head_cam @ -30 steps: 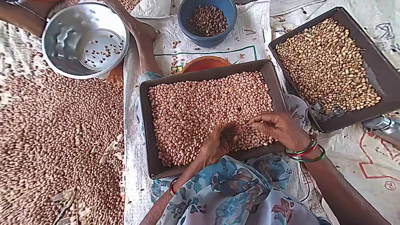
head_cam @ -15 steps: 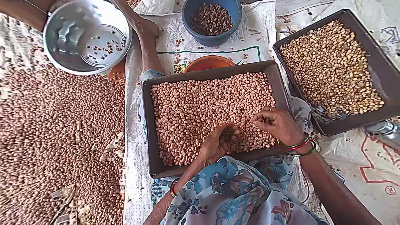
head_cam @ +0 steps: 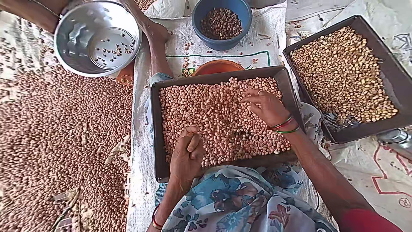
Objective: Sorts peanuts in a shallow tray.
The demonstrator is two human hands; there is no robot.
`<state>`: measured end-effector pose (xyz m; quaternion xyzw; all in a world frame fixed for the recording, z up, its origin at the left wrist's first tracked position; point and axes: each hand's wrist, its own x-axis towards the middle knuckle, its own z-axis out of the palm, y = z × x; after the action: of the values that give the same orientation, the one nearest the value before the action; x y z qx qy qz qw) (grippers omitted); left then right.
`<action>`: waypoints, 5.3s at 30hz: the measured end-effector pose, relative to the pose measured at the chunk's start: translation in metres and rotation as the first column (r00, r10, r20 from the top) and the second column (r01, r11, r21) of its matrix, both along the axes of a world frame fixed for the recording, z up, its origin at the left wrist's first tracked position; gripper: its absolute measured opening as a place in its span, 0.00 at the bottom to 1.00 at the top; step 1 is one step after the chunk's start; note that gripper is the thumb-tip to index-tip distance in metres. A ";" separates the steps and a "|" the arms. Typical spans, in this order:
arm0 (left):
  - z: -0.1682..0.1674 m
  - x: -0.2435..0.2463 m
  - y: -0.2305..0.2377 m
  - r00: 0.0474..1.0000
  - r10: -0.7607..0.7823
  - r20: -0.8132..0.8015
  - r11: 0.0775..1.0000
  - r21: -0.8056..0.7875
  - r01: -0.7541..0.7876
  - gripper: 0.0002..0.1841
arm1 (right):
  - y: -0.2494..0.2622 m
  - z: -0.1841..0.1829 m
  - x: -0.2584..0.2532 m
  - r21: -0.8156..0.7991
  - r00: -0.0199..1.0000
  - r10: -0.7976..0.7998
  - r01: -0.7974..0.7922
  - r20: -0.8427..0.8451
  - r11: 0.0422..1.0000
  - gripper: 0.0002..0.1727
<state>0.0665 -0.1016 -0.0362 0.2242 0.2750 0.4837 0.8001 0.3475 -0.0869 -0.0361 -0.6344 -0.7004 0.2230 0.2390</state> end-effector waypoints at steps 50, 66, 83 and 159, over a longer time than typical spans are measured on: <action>0.014 -0.014 0.004 0.950 0.261 -0.173 0.958 -0.075 -0.276 0.24 | 0.050 0.008 -0.021 -0.268 0.935 -0.194 0.114 -0.296 0.957 0.07; -0.023 0.011 0.005 0.885 0.237 0.401 0.902 -0.429 -0.048 0.24 | -0.034 -0.023 0.017 -0.036 0.936 0.054 -0.045 0.347 0.998 0.15; -0.013 0.016 0.003 0.983 0.159 0.092 0.898 -0.428 -0.105 0.21 | -0.010 -0.034 -0.011 -0.027 0.952 0.093 -0.089 0.290 0.996 0.04; -0.011 0.047 0.005 0.925 -0.305 -0.228 0.899 -0.388 0.201 0.20 | 0.002 -0.014 -0.025 -0.163 0.985 0.154 -0.165 -0.075 0.973 0.06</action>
<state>0.1135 -0.0961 -0.0474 0.1758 0.4381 0.2792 0.8362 0.3221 -0.0853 -0.0504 -0.5868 -0.7201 0.3195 0.1875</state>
